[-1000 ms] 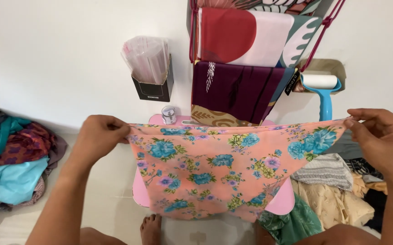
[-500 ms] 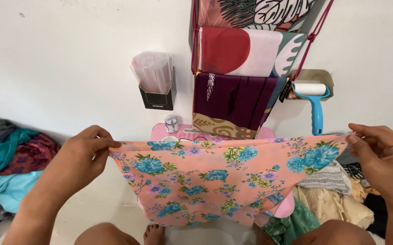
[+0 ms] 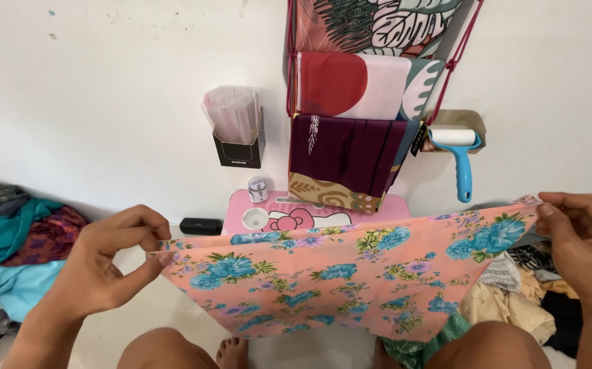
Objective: Unfolding a floral hijab and cleaning it with a lint roller on a small table.
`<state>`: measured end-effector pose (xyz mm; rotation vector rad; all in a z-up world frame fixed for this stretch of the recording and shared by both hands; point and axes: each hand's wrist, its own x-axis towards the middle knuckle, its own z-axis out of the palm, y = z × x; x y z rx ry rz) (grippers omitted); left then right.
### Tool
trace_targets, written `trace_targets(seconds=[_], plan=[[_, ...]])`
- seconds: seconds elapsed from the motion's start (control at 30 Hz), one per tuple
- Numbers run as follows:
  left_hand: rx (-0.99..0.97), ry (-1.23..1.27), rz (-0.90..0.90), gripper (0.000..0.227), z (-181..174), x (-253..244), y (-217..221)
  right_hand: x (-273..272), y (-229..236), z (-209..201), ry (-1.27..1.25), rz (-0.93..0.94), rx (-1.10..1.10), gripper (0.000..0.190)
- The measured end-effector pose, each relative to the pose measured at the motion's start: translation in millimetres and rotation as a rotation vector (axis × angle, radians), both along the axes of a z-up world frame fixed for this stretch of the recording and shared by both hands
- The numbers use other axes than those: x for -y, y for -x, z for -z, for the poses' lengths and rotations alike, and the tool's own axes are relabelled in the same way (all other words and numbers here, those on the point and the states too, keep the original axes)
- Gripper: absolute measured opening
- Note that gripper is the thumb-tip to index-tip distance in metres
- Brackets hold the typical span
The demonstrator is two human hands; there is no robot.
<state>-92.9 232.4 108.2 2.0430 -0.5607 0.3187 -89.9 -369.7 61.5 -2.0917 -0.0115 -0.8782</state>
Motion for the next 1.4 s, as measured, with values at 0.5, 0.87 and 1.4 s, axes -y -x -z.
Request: trace_targets(seconds=[0.5,0.87,1.4], plan=[[0.362,-0.436,-0.351,0.014,-12.1,7.6,15.2,-6.6,2.6,1.3,-0.075,0.085,-0.034,0.015],[0.244,0.540,-0.080,0.016,35.8,-12.7,-11.0,-29.6,-1.8,-13.5,-0.122,-0.007,0.001,0.014],[0.272,-0.048,-0.144,0.017,13.1,13.6,-27.7,-15.3,-32.0,2.7,-0.116,0.044,0.002,0.015]])
